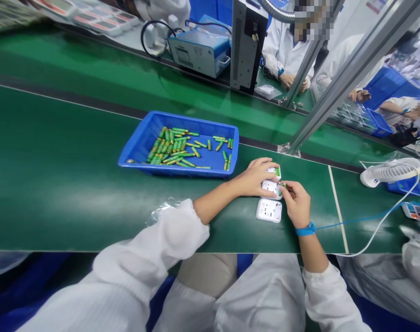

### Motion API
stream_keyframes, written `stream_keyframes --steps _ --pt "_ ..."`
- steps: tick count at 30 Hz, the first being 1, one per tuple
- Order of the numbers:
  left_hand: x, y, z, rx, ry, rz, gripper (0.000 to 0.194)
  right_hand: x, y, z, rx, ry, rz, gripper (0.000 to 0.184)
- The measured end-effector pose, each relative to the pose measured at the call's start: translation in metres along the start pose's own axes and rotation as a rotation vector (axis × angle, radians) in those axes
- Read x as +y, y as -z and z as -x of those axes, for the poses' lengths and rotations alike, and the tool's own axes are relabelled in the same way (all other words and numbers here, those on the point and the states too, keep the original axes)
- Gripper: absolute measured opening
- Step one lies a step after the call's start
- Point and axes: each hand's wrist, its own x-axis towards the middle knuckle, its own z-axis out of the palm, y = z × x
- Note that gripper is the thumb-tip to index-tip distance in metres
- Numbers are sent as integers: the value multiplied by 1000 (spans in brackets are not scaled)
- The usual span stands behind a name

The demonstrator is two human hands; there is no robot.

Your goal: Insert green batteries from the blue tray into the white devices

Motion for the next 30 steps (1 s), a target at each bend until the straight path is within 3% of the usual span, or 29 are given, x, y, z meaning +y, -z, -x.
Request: stream_keyframes --steps 7,14,18,24,30 --pt "1 -1 -1 -4 25 -5 44 4 19 -3 -201 289 277 32" --pt "1 0 0 -9 22 2 44 10 28 0 -307 360 342 37" --pt "1 1 0 -11 11 12 45 9 29 5 -264 338 268 35" --pt "-1 0 0 -5 -7 43 47 3 16 11 -128 148 165 31" --pt "0 1 0 -3 -7 49 48 -8 9 14 -102 75 152 31"
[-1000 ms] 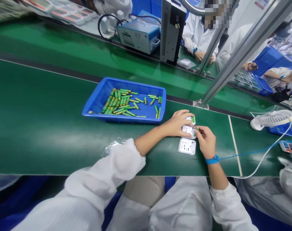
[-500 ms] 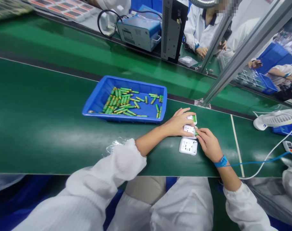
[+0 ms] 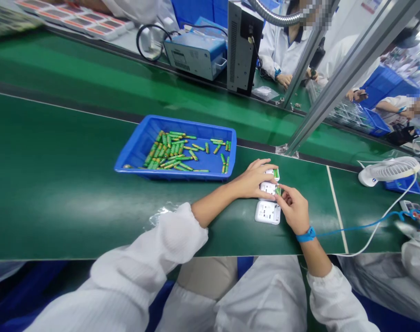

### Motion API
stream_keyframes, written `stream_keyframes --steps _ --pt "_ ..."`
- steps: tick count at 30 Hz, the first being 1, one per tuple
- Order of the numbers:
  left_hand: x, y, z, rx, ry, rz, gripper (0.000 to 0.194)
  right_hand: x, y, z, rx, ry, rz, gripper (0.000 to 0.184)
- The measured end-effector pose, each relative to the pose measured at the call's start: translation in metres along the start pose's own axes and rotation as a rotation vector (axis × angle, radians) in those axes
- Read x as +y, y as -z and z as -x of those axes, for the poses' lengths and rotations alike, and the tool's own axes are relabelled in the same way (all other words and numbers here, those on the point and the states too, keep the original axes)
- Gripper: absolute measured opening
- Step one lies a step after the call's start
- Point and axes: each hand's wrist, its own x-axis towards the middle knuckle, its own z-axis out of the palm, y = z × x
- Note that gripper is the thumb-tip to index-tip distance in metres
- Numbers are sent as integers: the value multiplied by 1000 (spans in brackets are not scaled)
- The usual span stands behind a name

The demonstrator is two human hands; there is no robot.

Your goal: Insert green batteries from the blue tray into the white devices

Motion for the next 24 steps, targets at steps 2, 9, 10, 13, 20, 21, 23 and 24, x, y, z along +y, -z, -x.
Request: stream_keyframes --steps 2,9,10,13,20,21,23,24 --pt "0 0 0 -3 4 0 50 -2 5 7 1 -8 -33 33" --pt "-2 -1 0 1 -6 3 49 4 13 37 -87 189 39 45" --pt "-3 -1 0 0 -8 3 49 5 12 38 -105 217 67 47" --pt "-5 -2 0 -21 -13 -12 51 8 5 36 -120 265 115 48" --pt "-12 -4 -1 -16 -28 3 60 6 2 29 -111 239 141 51" --pt "-14 -5 0 -18 -23 3 64 4 1 29 -115 237 152 52" --pt "-22 -8 2 -21 -23 -5 73 2 -2 27 -138 261 192 56" --pt "-27 -11 2 -15 -21 -12 75 1 -4 26 -162 281 223 58"
